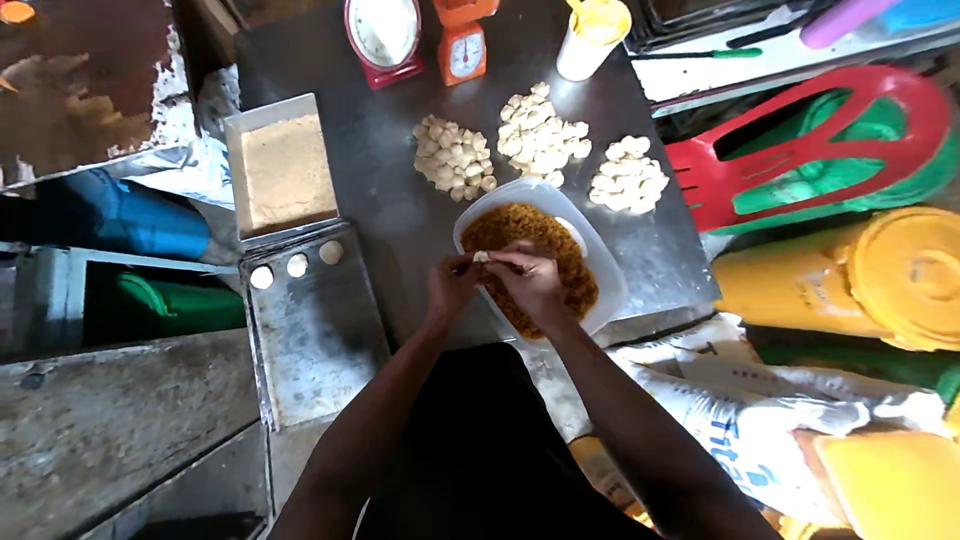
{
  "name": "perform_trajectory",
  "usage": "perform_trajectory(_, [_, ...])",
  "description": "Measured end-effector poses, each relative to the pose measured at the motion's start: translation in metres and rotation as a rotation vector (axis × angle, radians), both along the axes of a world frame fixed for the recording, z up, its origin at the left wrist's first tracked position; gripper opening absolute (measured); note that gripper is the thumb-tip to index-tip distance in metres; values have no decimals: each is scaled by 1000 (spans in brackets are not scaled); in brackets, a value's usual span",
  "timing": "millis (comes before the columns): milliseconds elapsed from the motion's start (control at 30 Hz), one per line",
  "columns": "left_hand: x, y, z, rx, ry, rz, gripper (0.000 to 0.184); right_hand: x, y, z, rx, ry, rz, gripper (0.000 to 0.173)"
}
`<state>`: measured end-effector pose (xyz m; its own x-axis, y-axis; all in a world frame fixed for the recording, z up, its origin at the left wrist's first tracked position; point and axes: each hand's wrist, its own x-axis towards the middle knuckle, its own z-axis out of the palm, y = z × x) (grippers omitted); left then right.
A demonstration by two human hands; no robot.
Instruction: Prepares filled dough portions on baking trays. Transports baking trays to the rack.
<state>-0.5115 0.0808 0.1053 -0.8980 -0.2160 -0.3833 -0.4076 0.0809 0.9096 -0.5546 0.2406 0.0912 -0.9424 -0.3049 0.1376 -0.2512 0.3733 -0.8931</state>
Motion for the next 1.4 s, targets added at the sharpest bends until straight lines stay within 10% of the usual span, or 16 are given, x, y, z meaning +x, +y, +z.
perform_trajectory(167, [42,-33,-1,-98,-49,-8,51,9,-33,-4,167,-219,245,30])
perform_trajectory(433, [79,-88,-42,-139,-96,-39,20,38,-76,-46,180,-403,338,20])
perform_trajectory(567, [81,-89,-92,-433,-117,-188,16,44,-95,-73,314,-646,426,47])
perform_trajectory(700, [102,-70,-160,-477,-246,-325,25,80,-91,-155,383,-489,355,26])
perform_trajectory(867, [119,-64,-147,-398,-284,-151,51,66,-69,-154,409,-427,416,41])
perform_trajectory(1200, [112,-58,-157,-379,-314,-35,22,58,-100,-153,601,-315,544,17])
perform_trajectory(1400, [139,-98,-99,-224,-293,19,41,65,-111,-135,726,-405,619,47])
